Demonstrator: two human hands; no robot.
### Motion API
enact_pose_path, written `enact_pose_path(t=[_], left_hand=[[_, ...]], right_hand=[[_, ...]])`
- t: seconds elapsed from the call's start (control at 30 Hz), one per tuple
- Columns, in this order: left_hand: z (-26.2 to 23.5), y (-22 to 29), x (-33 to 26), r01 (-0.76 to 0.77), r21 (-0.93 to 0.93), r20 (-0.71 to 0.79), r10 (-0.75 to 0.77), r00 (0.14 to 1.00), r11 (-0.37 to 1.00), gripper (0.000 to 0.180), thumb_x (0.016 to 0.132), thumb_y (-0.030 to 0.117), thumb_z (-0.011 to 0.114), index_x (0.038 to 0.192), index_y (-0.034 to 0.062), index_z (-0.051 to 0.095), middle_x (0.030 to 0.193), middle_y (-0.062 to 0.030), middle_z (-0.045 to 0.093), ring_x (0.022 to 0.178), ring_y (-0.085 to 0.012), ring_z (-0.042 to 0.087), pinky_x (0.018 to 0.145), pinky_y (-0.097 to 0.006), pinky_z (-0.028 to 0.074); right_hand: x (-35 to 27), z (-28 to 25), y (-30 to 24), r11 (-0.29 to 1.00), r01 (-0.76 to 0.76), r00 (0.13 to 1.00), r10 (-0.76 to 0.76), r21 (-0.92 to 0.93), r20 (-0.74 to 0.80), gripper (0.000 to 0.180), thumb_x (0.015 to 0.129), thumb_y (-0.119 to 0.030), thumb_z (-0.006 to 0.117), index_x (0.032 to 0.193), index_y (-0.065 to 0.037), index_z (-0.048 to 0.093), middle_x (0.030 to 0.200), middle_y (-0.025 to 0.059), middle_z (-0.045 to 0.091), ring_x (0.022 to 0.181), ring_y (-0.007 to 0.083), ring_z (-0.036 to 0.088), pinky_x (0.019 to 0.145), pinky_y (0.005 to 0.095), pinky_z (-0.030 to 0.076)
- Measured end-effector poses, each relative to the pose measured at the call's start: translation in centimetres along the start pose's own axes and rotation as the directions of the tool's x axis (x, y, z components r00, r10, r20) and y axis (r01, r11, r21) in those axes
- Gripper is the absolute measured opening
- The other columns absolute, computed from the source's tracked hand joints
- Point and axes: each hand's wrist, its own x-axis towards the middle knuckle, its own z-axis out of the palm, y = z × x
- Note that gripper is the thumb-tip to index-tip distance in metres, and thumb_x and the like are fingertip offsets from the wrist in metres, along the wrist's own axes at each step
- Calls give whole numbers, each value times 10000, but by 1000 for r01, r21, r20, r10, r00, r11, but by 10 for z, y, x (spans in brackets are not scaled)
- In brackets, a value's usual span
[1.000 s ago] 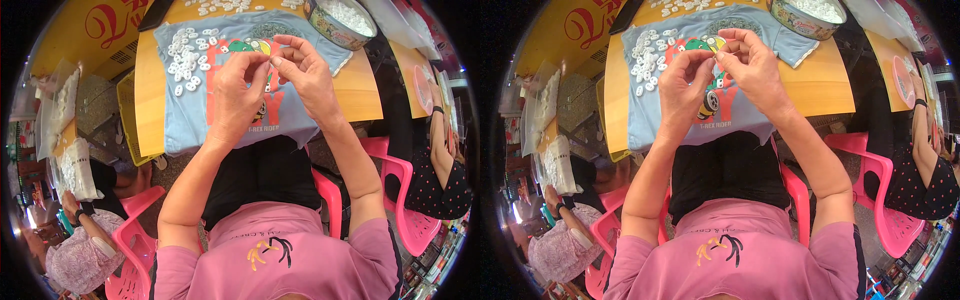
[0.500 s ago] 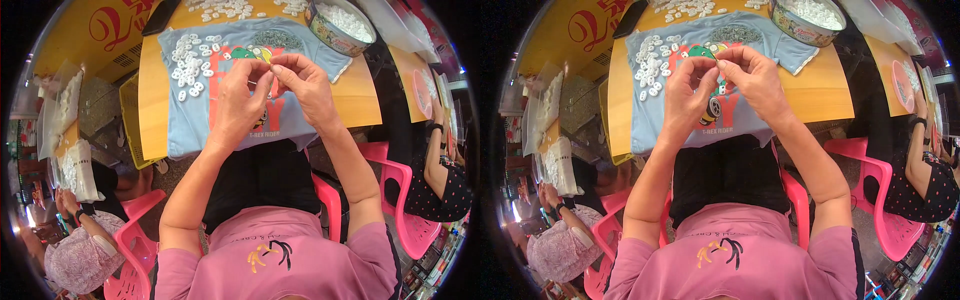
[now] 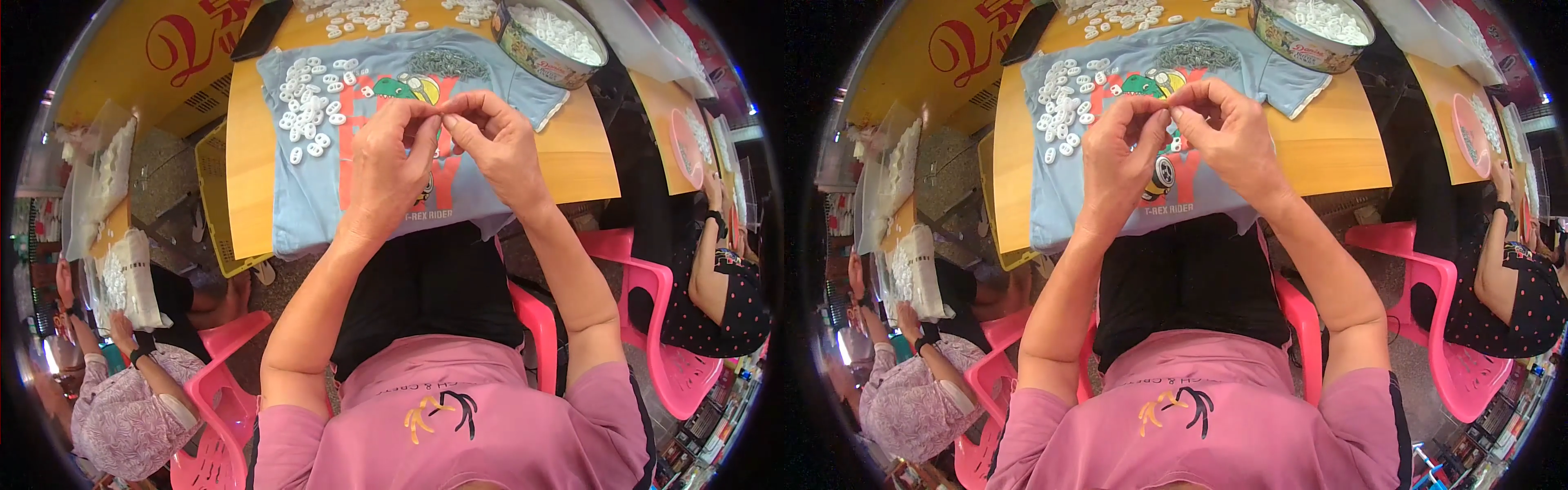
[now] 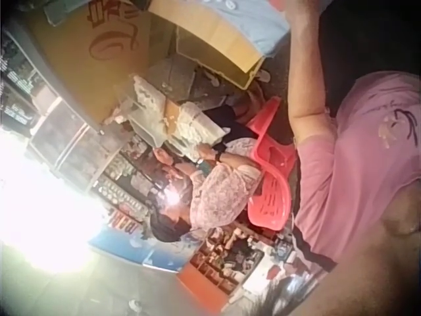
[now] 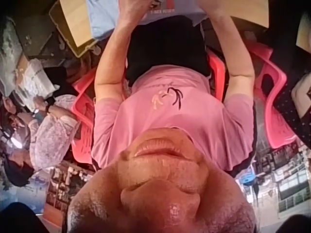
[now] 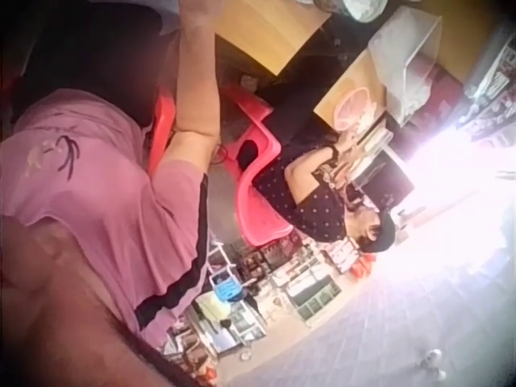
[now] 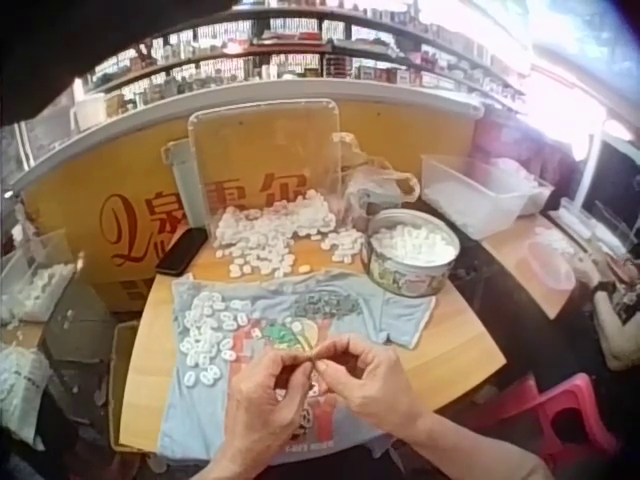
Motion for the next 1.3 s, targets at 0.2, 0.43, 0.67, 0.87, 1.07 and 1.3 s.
enact_pose_path(t=[0.2,0.43,0.67,0.87,1.07,1.3], left_hand=[[-1,3,1,-40,0,23,40,999,999,77,866,-10,632,940,-24,611,857,-113,634,719,-193,667,625,-302,534],[0,2,2,-169,99,31,167,986,981,91,862,-22,631,949,-15,609,856,-97,627,718,-192,665,627,-295,534],[-2,3,5,-82,6,62,82,995,997,93,862,-4,639,947,-13,603,869,-99,647,732,-183,672,630,-299,537],[-6,-1,6,108,-3,135,-106,985,994,100,865,46,637,930,-19,598,803,-99,669,733,-165,676,640,-293,544],[-7,4,9,209,-88,206,-188,960,974,105,858,61,626,904,-20,577,744,-87,659,725,-147,670,641,-283,544],[-5,-4,9,-132,48,130,125,984,990,95,840,16,625,903,-13,561,776,-70,658,684,-124,645,602,-278,519]], right_hand=[[-1,-6,3,931,-215,976,211,297,47,167,916,-122,656,1038,-8,644,813,13,636,687,77,590,642,218,484],[1,-8,2,981,-133,991,133,140,4,156,917,-141,662,1012,-17,658,796,2,630,678,62,576,632,216,483],[4,-18,2,967,-186,981,173,176,87,177,910,-137,672,1019,2,653,847,17,653,696,63,582,643,222,494],[-1,-15,4,986,27,997,-15,-162,77,166,920,-101,652,1045,8,646,904,29,664,783,75,629,665,219,507],[1,-16,4,998,-13,995,18,-54,95,168,923,-120,649,1032,8,638,887,25,656,748,73,613,638,219,502],[4,-11,0,879,-346,938,321,329,131,139,926,-163,646,974,-33,640,782,9,633,665,76,577,620,231,502]])
